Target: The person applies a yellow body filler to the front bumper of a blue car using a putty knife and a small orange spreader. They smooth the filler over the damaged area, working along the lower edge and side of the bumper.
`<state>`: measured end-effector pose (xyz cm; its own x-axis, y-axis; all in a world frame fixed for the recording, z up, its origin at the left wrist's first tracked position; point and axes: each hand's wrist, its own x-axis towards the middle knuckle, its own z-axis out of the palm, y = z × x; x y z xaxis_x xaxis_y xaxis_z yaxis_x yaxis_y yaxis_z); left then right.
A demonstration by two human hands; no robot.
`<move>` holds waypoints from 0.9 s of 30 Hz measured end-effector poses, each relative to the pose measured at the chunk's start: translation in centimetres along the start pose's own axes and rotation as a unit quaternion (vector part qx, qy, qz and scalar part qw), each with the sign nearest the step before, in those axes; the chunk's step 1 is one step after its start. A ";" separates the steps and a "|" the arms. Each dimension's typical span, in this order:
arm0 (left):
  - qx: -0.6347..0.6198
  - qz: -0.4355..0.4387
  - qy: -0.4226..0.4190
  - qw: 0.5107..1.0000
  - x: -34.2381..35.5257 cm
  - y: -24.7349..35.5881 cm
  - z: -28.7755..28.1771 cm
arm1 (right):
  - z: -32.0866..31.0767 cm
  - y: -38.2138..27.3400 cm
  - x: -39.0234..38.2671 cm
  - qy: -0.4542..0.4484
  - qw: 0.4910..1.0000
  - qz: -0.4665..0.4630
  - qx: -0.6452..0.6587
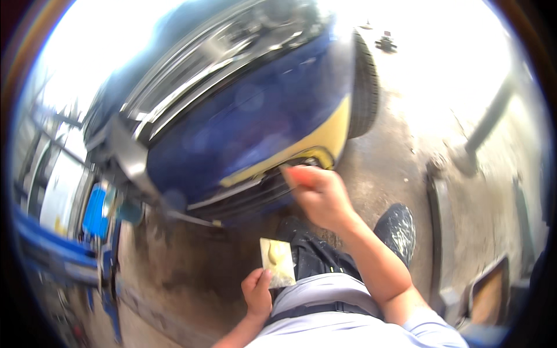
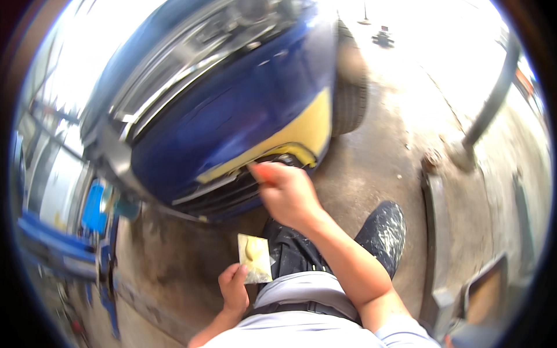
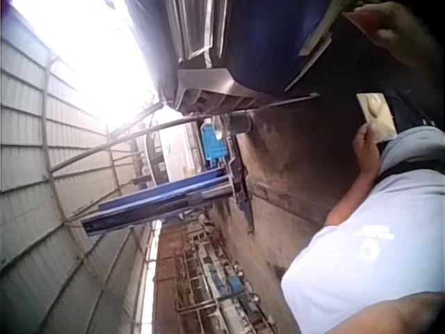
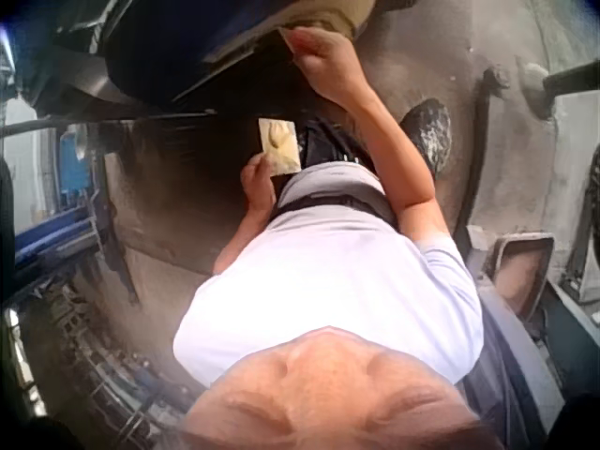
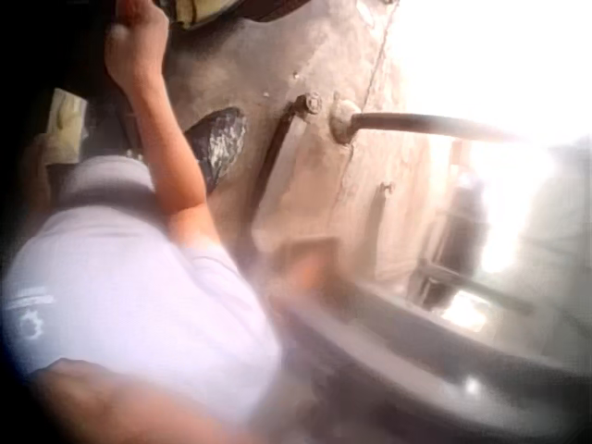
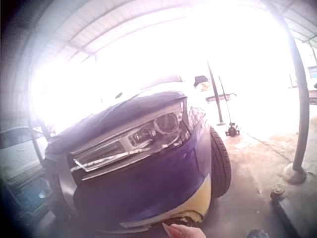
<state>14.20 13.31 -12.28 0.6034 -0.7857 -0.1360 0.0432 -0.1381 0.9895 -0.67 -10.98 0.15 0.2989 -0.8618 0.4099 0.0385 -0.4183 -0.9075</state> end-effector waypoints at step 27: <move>-0.127 0.017 0.367 0.921 -12.5 11.1 3.4 | 7.8 6.1 -8.3 -0.315 0.718 0.332 0.525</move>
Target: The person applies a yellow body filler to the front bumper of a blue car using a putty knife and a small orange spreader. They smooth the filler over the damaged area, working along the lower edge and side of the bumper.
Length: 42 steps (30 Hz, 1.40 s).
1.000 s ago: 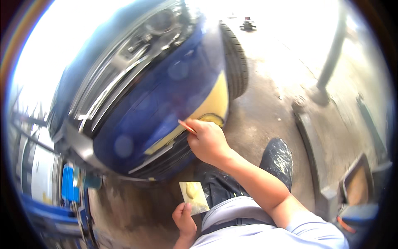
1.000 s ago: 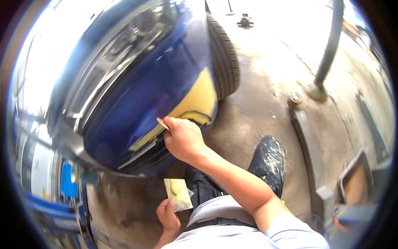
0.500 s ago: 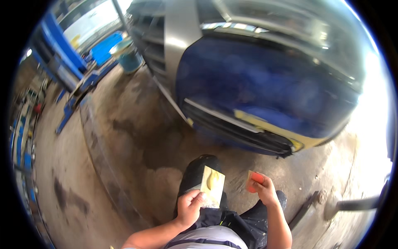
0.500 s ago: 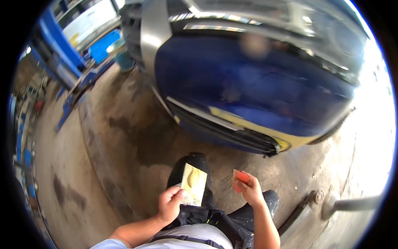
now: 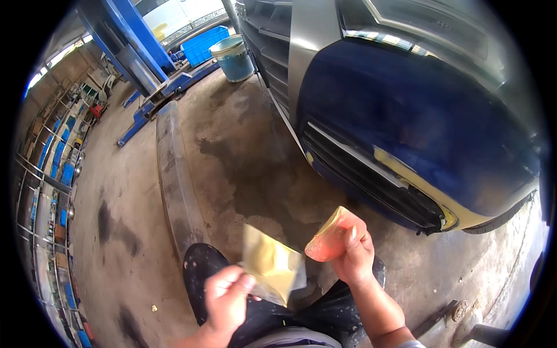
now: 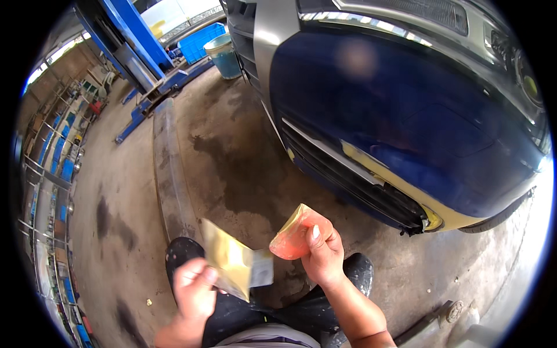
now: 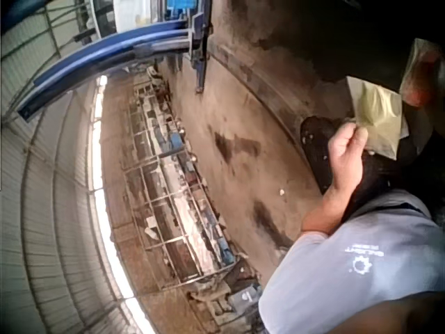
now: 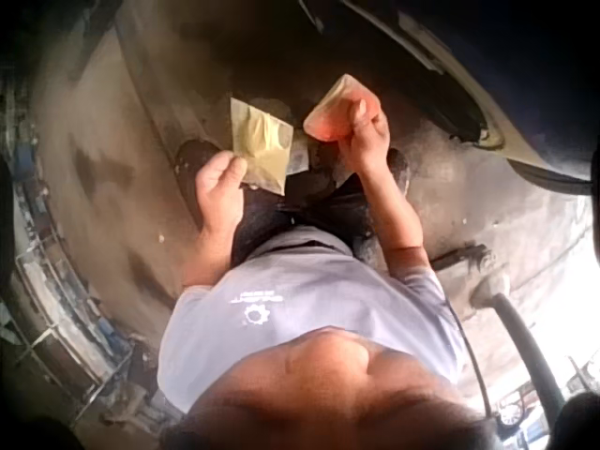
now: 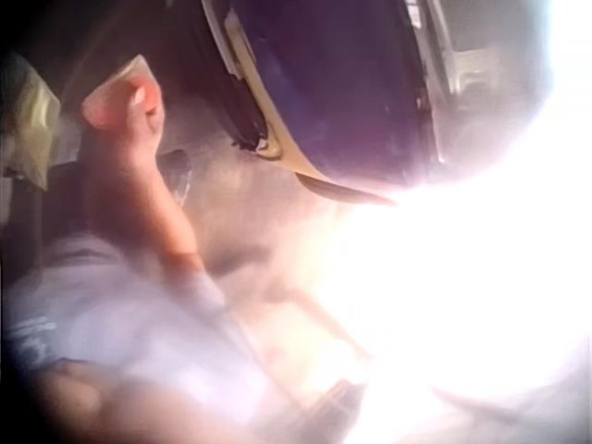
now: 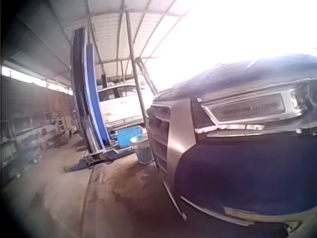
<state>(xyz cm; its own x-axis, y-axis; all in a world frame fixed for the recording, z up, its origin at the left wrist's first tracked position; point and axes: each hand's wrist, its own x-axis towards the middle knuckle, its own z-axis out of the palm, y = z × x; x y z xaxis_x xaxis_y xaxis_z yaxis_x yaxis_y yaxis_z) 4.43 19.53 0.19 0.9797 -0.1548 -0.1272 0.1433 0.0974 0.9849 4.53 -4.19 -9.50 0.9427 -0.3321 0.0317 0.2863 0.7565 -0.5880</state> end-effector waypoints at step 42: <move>0.252 -0.031 -0.474 0.843 42.8 0.4 -15.7 | 7.2 15.2 -11.0 0.398 0.777 0.214 -0.438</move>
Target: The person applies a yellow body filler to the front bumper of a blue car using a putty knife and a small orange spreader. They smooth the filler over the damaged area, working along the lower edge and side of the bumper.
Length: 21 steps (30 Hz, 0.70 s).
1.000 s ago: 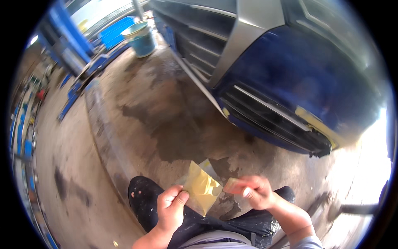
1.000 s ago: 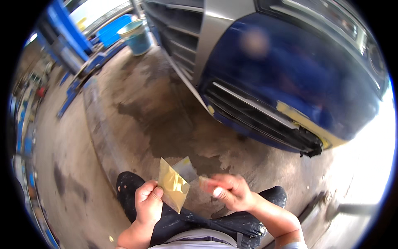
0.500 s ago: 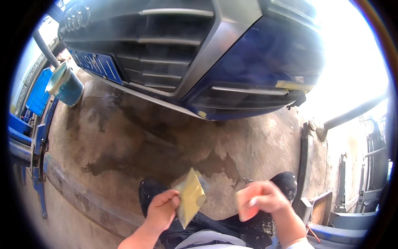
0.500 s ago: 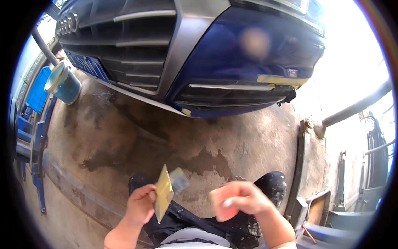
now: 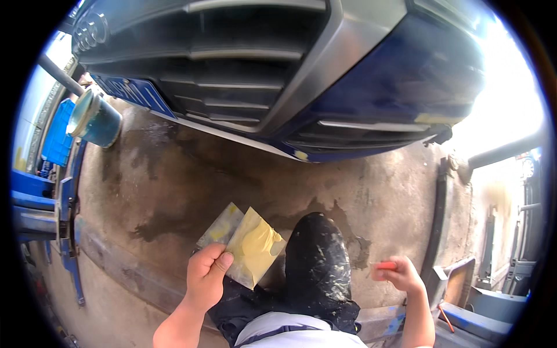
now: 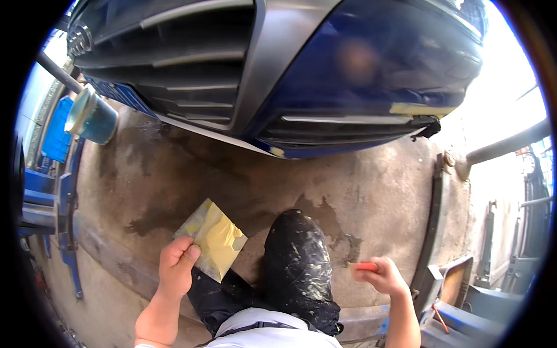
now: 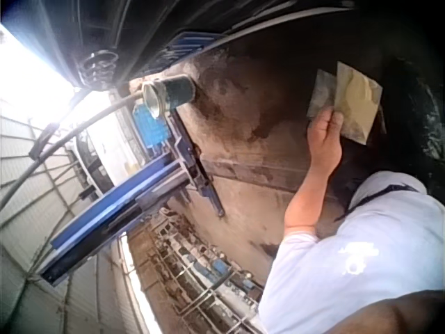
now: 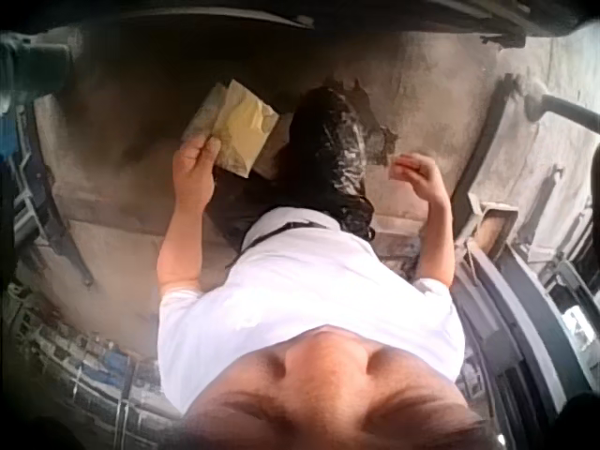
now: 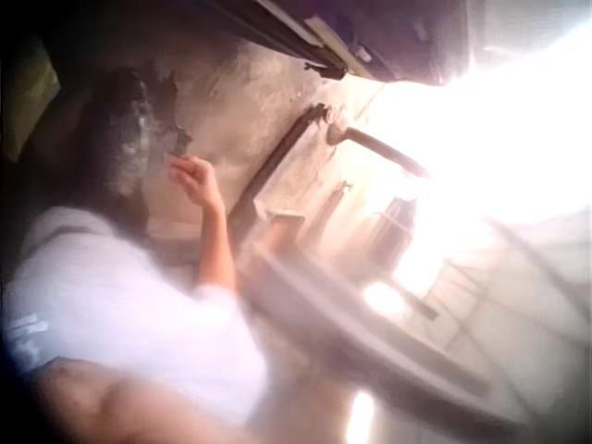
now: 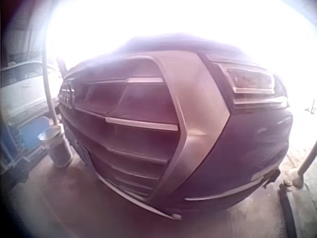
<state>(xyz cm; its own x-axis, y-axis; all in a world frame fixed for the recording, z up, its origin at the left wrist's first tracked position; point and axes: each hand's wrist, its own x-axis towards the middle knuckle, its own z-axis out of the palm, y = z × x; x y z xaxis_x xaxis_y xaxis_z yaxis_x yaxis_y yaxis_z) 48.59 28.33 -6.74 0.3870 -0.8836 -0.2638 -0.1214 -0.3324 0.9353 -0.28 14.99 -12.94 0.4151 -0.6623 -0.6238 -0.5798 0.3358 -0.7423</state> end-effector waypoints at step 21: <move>0.123 0.152 -0.052 0.979 3.3 -1.6 -10.6 | 18.0 -25.0 13.6 0.059 0.678 -0.685 -0.261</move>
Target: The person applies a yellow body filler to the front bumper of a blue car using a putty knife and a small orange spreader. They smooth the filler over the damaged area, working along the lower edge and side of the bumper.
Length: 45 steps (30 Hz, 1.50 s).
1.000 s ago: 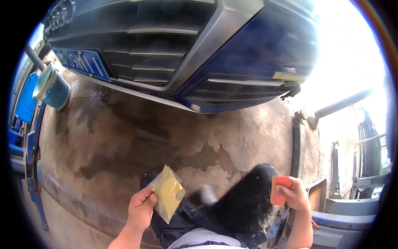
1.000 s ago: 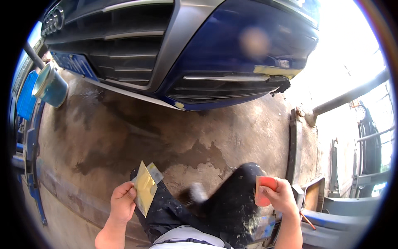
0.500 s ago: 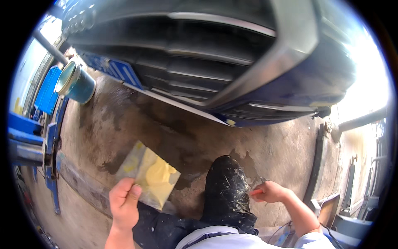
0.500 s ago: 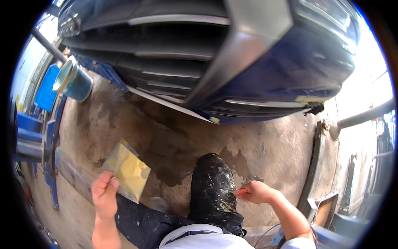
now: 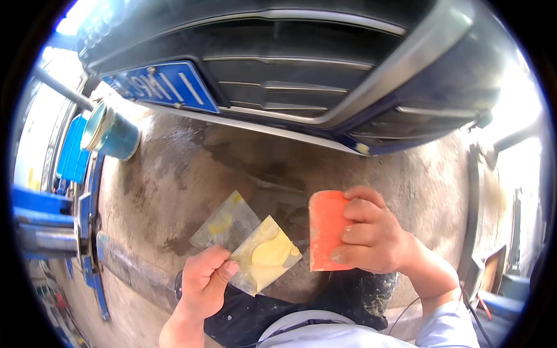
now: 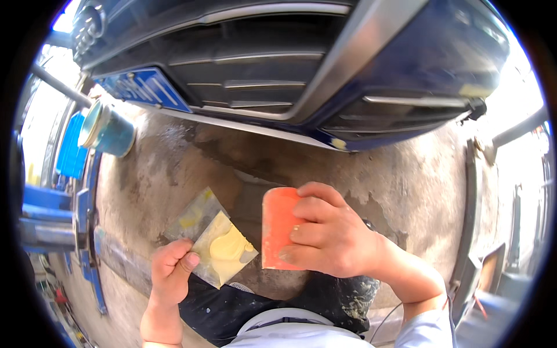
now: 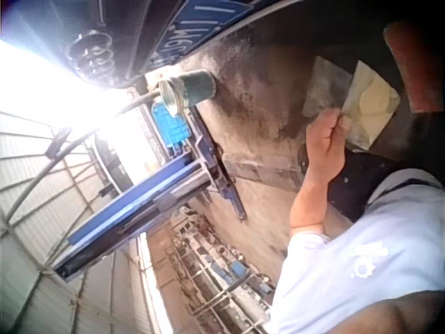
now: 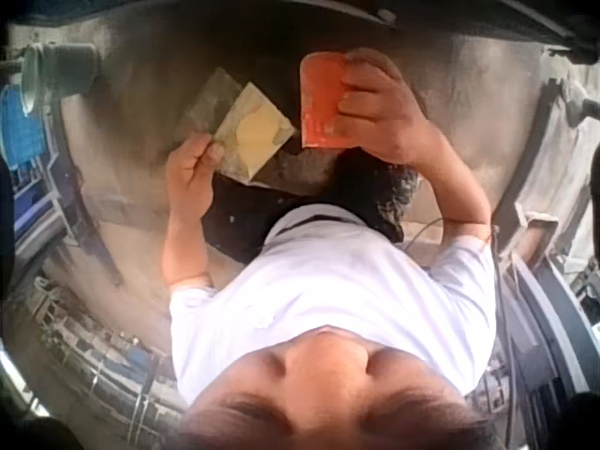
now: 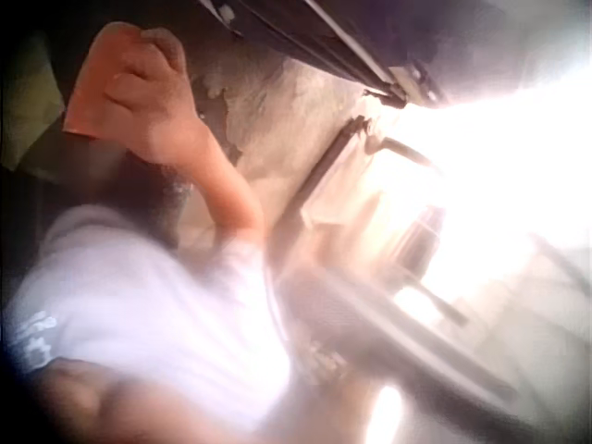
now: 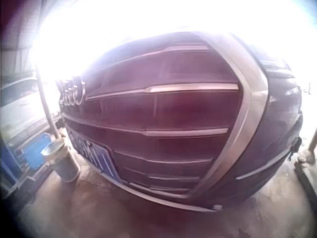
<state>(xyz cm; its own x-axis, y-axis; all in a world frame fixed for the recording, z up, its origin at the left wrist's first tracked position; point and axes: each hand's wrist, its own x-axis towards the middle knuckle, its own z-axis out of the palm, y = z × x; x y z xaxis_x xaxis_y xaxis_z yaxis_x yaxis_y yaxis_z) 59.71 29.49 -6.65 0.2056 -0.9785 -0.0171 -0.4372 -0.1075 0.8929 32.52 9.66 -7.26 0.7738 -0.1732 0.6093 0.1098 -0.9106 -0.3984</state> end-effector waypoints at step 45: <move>-0.112 -0.249 0.143 0.951 -11.6 -9.3 7.5 | 8.8 16.0 -17.0 0.298 0.816 0.207 -0.451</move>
<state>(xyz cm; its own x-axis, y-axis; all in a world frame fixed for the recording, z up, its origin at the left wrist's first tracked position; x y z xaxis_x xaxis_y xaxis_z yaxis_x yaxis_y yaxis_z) 54.86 40.57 -18.15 0.5820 -0.7249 -0.3685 -0.0327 -0.4736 0.8801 26.59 1.32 -30.03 0.1586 -0.4433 0.8822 -0.7950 -0.5872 -0.1522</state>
